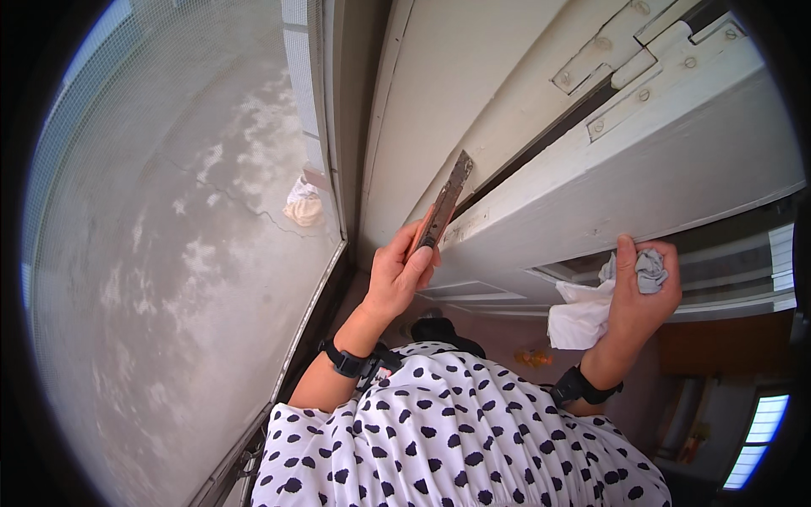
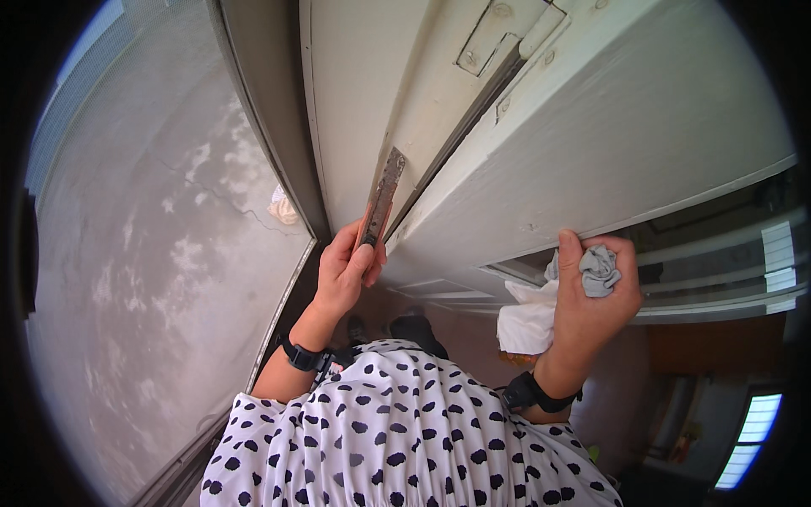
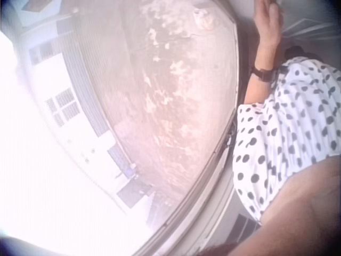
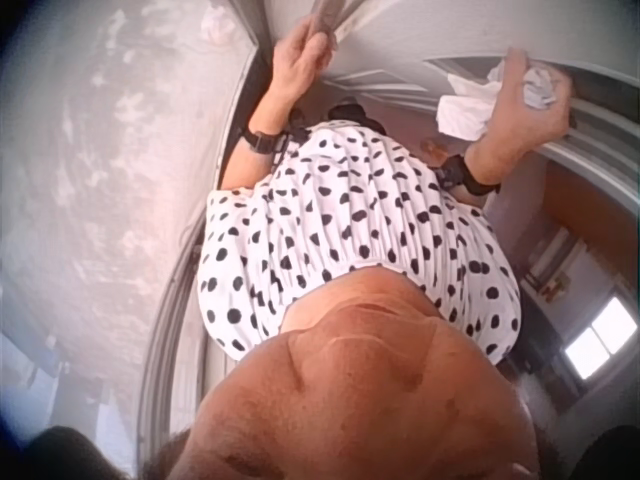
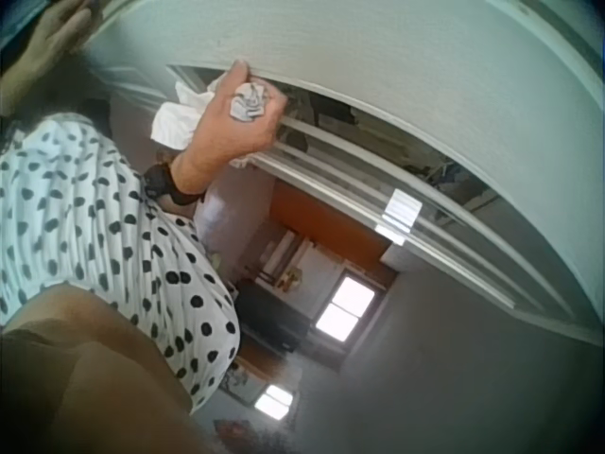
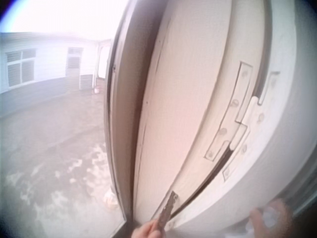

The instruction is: The person scrapes material from the edge of a white door using a utility knife while holding a cloth.

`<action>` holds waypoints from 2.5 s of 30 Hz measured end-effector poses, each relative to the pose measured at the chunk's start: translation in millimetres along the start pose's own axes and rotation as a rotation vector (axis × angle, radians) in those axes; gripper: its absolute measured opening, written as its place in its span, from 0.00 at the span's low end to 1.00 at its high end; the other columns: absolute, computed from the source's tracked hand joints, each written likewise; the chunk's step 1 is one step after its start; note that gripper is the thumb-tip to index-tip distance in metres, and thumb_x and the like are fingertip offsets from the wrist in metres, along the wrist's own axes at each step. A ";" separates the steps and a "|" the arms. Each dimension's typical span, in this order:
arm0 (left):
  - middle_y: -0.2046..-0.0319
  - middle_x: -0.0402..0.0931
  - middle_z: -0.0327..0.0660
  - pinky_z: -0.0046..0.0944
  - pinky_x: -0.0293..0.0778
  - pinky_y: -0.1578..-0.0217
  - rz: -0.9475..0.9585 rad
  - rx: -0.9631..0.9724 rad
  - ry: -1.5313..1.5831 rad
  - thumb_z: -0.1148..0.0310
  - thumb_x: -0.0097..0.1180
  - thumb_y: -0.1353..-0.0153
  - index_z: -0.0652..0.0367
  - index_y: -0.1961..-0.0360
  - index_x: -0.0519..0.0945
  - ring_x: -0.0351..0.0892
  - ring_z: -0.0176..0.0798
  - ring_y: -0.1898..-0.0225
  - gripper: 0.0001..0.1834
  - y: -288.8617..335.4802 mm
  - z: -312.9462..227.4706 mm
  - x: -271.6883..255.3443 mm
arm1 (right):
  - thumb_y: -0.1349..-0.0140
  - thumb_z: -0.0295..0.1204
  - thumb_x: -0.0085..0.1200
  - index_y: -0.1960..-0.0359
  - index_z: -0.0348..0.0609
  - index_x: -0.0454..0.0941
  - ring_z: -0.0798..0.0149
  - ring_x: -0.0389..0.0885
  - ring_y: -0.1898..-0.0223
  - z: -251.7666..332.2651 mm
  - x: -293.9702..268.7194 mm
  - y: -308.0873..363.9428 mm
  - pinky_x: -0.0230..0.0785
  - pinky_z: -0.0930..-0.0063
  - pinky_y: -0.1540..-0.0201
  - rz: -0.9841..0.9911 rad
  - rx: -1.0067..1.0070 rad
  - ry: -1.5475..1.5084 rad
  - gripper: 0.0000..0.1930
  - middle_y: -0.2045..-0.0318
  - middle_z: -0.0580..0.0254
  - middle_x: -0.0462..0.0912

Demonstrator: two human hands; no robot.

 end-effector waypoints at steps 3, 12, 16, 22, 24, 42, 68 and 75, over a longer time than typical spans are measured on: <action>0.77 0.70 0.33 0.24 0.61 0.81 -0.009 0.037 -0.006 0.68 0.47 0.35 0.64 0.44 0.68 0.62 0.23 0.83 0.20 -7.2 0.7 -1.2 | 0.49 0.31 0.67 0.75 0.39 0.72 0.75 0.65 0.77 -1.3 4.1 -0.1 0.63 0.82 0.70 -0.015 -0.023 0.020 0.14 0.81 0.70 0.71; 0.76 0.69 0.35 0.23 0.57 0.82 0.009 0.068 0.010 0.63 0.45 0.33 0.63 0.41 0.65 0.61 0.24 0.84 0.22 -12.0 5.4 -1.3 | 0.49 0.31 0.67 0.75 0.40 0.72 0.75 0.66 0.76 -1.9 4.4 4.0 0.63 0.81 0.70 -0.030 -0.020 0.029 0.14 0.81 0.70 0.72; 0.78 0.68 0.34 0.23 0.56 0.83 0.016 0.110 0.011 0.64 0.44 0.33 0.64 0.41 0.65 0.60 0.23 0.84 0.22 -21.8 -11.1 -0.7 | 0.50 0.31 0.68 0.75 0.39 0.72 0.75 0.66 0.76 2.5 -0.1 5.0 0.63 0.81 0.69 -0.039 0.017 0.011 0.14 0.81 0.70 0.72; 0.78 0.68 0.34 0.23 0.56 0.82 0.015 0.132 -0.054 0.65 0.44 0.34 0.66 0.41 0.66 0.59 0.23 0.84 0.22 -11.4 -9.7 -8.8 | 0.50 0.30 0.68 0.75 0.39 0.72 0.75 0.66 0.76 7.3 -4.9 11.0 0.64 0.81 0.69 -0.040 0.008 0.027 0.14 0.80 0.70 0.72; 0.78 0.68 0.35 0.23 0.56 0.83 0.011 0.084 -0.005 0.66 0.45 0.34 0.66 0.41 0.66 0.59 0.23 0.84 0.22 -8.1 -2.4 -11.8 | 0.50 0.30 0.68 0.75 0.39 0.72 0.75 0.67 0.76 8.6 -4.2 14.0 0.64 0.81 0.69 -0.031 -0.001 0.034 0.14 0.80 0.70 0.73; 0.80 0.66 0.32 0.25 0.60 0.80 0.112 0.061 0.074 0.65 0.50 0.36 0.61 0.42 0.70 0.61 0.24 0.81 0.22 81.9 -121.3 -69.6 | 0.47 0.23 0.62 0.73 0.36 0.70 0.71 0.68 0.75 159.7 -55.2 61.2 0.66 0.77 0.67 0.014 -0.033 0.054 0.10 0.79 0.66 0.73; 0.80 0.68 0.33 0.25 0.59 0.81 0.058 0.038 0.111 0.67 0.51 0.37 0.64 0.44 0.71 0.61 0.24 0.83 0.22 26.0 -38.5 -36.1 | 0.48 0.28 0.65 0.73 0.38 0.72 0.73 0.68 0.75 71.7 -31.4 24.9 0.65 0.78 0.67 0.010 -0.023 0.042 0.12 0.79 0.68 0.74; 0.79 0.67 0.35 0.27 0.58 0.81 0.091 0.105 0.100 0.63 0.51 0.36 0.66 0.44 0.68 0.60 0.26 0.83 0.23 5.8 -49.6 -24.2 | 0.50 0.27 0.66 0.74 0.38 0.72 0.73 0.68 0.75 71.9 -28.0 19.6 0.65 0.78 0.67 -0.008 -0.004 0.032 0.12 0.79 0.67 0.74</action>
Point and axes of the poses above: each hand's wrist, its own y-axis away from the middle knuckle, its own x-axis out of the palm, z = x × y, the point moved 6 cm from there along -y, towards the middle knuckle
